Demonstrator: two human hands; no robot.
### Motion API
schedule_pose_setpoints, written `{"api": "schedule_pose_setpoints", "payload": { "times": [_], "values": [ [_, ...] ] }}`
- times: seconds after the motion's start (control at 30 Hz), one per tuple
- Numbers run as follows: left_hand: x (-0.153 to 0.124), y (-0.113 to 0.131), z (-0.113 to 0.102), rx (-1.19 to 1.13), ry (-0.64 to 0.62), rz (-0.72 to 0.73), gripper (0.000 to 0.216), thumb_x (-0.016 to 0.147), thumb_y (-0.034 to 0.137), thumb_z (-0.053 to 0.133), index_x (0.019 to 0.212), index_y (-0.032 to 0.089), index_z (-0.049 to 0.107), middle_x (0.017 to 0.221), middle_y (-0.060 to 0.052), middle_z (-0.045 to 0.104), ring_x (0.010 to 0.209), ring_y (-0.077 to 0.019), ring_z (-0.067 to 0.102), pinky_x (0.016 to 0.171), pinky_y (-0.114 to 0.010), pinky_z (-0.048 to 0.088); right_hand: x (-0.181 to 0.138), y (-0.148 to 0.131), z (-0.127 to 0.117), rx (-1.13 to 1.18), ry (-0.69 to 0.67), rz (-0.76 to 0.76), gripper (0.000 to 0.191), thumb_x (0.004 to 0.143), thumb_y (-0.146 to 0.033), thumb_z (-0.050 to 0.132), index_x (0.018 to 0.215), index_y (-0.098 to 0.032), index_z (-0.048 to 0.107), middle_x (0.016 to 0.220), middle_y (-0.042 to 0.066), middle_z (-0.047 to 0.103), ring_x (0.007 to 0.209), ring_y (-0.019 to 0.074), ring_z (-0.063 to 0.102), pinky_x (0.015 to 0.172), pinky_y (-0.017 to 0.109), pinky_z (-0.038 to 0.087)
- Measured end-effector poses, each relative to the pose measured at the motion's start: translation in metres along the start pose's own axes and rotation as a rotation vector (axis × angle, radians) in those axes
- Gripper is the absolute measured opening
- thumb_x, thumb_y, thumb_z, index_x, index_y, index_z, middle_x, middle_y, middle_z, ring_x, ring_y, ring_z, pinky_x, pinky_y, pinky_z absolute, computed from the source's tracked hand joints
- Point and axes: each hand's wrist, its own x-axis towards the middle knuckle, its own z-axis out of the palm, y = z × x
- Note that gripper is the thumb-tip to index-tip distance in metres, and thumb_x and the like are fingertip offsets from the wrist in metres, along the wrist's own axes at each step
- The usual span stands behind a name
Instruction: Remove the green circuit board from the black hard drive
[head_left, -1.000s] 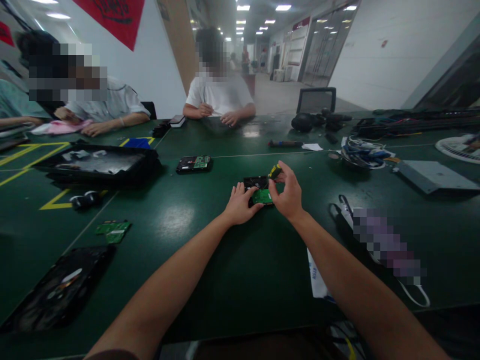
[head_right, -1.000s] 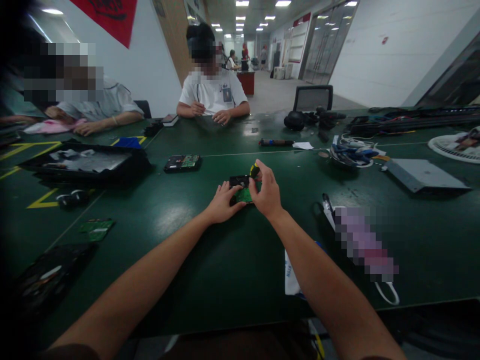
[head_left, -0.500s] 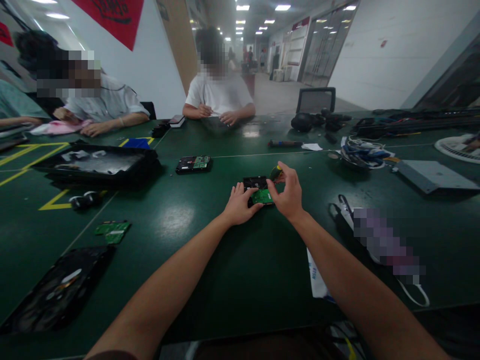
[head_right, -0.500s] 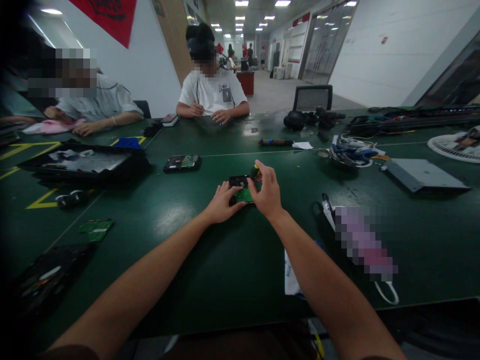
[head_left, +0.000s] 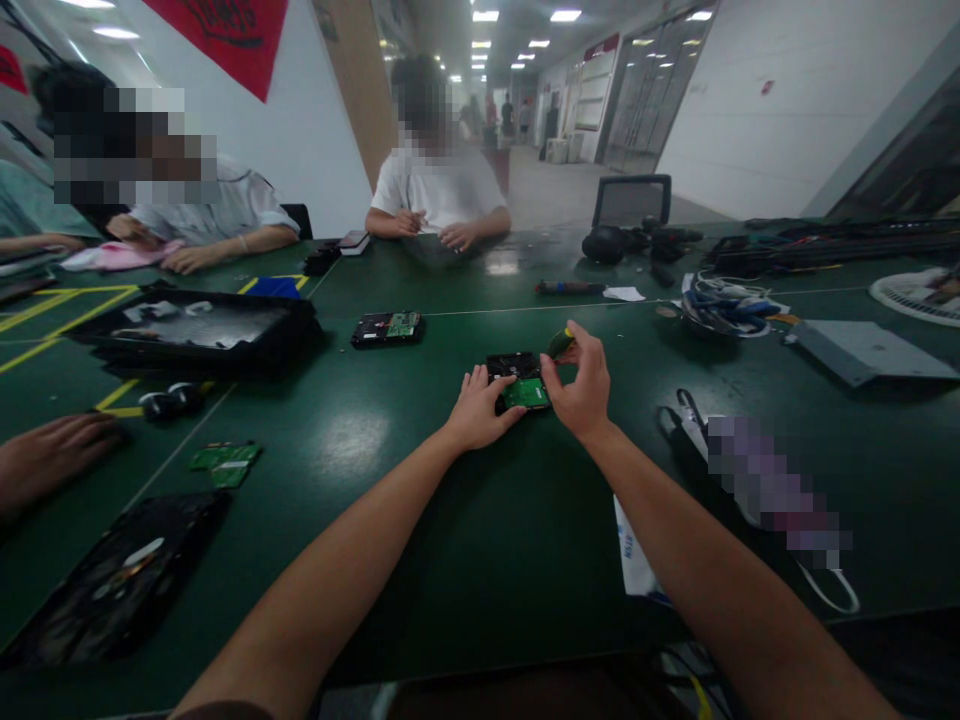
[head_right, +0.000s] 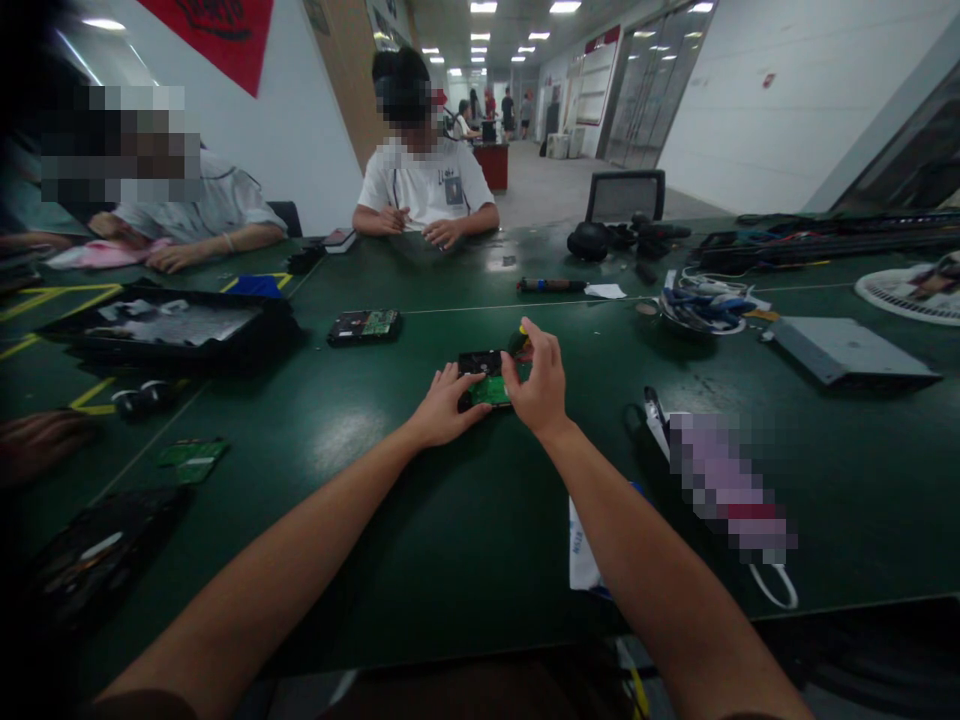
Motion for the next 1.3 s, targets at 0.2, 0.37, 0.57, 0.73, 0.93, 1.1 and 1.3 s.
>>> {"api": "schedule_pose_setpoints", "payload": {
  "times": [0.2, 0.37, 0.57, 0.73, 0.93, 1.1, 1.3],
  "values": [
    [-0.002, 0.003, -0.005, -0.023, -0.009, 0.001, 0.07, 0.094, 0.062, 0.057, 0.152, 0.024, 0.048, 0.168, -0.014, 0.032, 0.16, -0.0387, 0.015, 0.128, -0.059, 0.014, 0.006, 0.031, -0.011, -0.127, 0.253, 0.185, 0.052, 0.09, -0.023, 0.055, 0.142, -0.022, 0.048, 0.128, 0.015, 0.056, 0.109, 0.0275, 0.059, 0.093, 0.051, 0.056],
    [-0.002, 0.004, -0.006, -0.024, -0.017, 0.003, 0.071, 0.094, 0.062, 0.056, 0.153, 0.023, 0.048, 0.168, -0.014, 0.032, 0.16, -0.0379, 0.014, 0.129, -0.059, 0.013, 0.005, 0.066, -0.013, -0.225, 0.159, 0.391, 0.027, 0.088, -0.034, 0.062, 0.11, -0.018, 0.062, 0.105, 0.011, 0.063, 0.101, 0.0278, 0.059, 0.097, 0.051, 0.05],
    [-0.001, 0.002, -0.003, -0.016, -0.017, 0.002, 0.072, 0.093, 0.066, 0.054, 0.153, 0.025, 0.047, 0.168, -0.013, 0.031, 0.16, -0.038, 0.013, 0.128, -0.06, 0.014, -0.003, 0.072, -0.007, -0.295, -0.327, 0.373, 0.027, 0.091, -0.016, 0.053, 0.112, -0.018, 0.07, 0.105, 0.011, 0.064, 0.098, 0.0255, 0.062, 0.093, 0.045, 0.052],
    [-0.001, 0.003, -0.003, -0.013, -0.012, 0.003, 0.072, 0.094, 0.065, 0.055, 0.152, 0.025, 0.047, 0.167, -0.014, 0.032, 0.16, -0.0381, 0.014, 0.128, -0.06, 0.014, -0.002, 0.074, -0.002, -0.388, -0.464, 0.338, 0.028, 0.094, -0.024, 0.057, 0.115, -0.023, 0.075, 0.105, 0.01, 0.062, 0.092, 0.0238, 0.063, 0.082, 0.04, 0.054],
    [-0.001, 0.004, -0.002, -0.013, 0.01, 0.002, 0.071, 0.093, 0.065, 0.056, 0.151, 0.025, 0.049, 0.165, -0.013, 0.036, 0.159, -0.038, 0.018, 0.128, -0.059, 0.015, 0.001, 0.068, 0.001, -0.483, -0.528, 0.377, 0.021, 0.097, -0.03, 0.059, 0.106, -0.024, 0.076, 0.107, 0.008, 0.062, 0.095, 0.0226, 0.064, 0.081, 0.034, 0.05],
    [-0.002, 0.004, -0.002, -0.016, 0.012, 0.005, 0.072, 0.093, 0.067, 0.054, 0.151, 0.025, 0.049, 0.165, -0.014, 0.036, 0.159, -0.0382, 0.017, 0.128, -0.06, 0.015, 0.002, 0.065, 0.0, -0.481, -0.55, 0.404, 0.018, 0.097, -0.031, 0.06, 0.1, -0.022, 0.074, 0.113, 0.01, 0.062, 0.093, 0.0229, 0.064, 0.078, 0.033, 0.048],
    [-0.002, 0.002, 0.0, -0.012, 0.025, 0.014, 0.073, 0.093, 0.068, 0.054, 0.151, 0.025, 0.05, 0.164, -0.014, 0.037, 0.159, -0.0386, 0.018, 0.128, -0.06, 0.015, -0.001, 0.061, 0.001, -0.308, -0.507, 0.325, 0.013, 0.096, -0.028, 0.061, 0.097, -0.02, 0.071, 0.106, 0.009, 0.064, 0.093, 0.022, 0.063, 0.084, 0.034, 0.047]
  ]
}}
